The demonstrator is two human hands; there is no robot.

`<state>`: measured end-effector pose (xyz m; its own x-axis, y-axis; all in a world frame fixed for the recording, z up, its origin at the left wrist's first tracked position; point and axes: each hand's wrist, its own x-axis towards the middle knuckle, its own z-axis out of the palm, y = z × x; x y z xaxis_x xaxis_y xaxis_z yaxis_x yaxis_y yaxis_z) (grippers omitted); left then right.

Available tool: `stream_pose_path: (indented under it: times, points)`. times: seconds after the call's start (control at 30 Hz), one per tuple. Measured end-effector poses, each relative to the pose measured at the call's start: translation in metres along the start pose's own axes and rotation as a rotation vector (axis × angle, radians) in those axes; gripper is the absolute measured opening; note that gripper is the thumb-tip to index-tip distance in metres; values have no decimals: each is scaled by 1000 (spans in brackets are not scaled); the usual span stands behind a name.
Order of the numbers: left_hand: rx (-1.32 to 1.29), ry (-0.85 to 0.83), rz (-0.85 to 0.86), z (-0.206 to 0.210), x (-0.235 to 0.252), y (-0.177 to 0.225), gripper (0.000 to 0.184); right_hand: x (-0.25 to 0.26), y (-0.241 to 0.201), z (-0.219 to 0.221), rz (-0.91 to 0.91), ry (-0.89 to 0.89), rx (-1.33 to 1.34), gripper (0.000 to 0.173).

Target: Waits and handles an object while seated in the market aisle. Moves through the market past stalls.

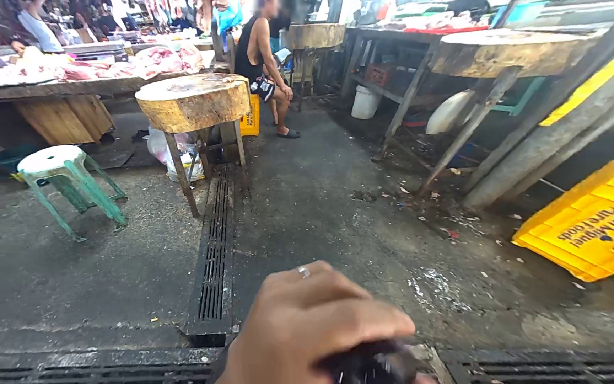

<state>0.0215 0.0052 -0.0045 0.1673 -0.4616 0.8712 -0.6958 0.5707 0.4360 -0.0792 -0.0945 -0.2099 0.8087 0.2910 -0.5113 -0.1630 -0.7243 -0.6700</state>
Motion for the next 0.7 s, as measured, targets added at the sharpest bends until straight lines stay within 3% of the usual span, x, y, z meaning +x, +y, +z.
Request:
stream_pose_path:
  times: [0.1, 0.23, 0.3, 0.33, 0.4, 0.47, 0.57, 0.7]
  points:
    - [-57, -74, -218, 21, -10, -48, 31, 8, 20, 14, -64, 103, -42, 61]
    - [-265, -40, -994, 64, -76, -121, 22, 3, 23, 5, -17, 141, -75, 57]
    - [-178, -85, -1255, 84, -105, -145, 27, -2, 26, -1, 31, 181, -70, 53]
    - [-69, -189, -1284, 92, -112, -149, 30, -4, 31, -1, 68, 197, -82, 53]
    - [54, -398, -1162, 99, -111, -149, 35, -6, 38, -5, 111, 248, -88, 52]
    - [105, -496, -1039, 106, -107, -147, 36, -10, 46, -10, 55, 429, -96, 40]
    - [159, -536, -956, 115, -108, -142, 35, -22, 51, -16, -38, 621, -82, 30]
    - [155, -473, -933, 113, -108, -144, 34, -19, 55, -16, -81, 711, 187, 26]
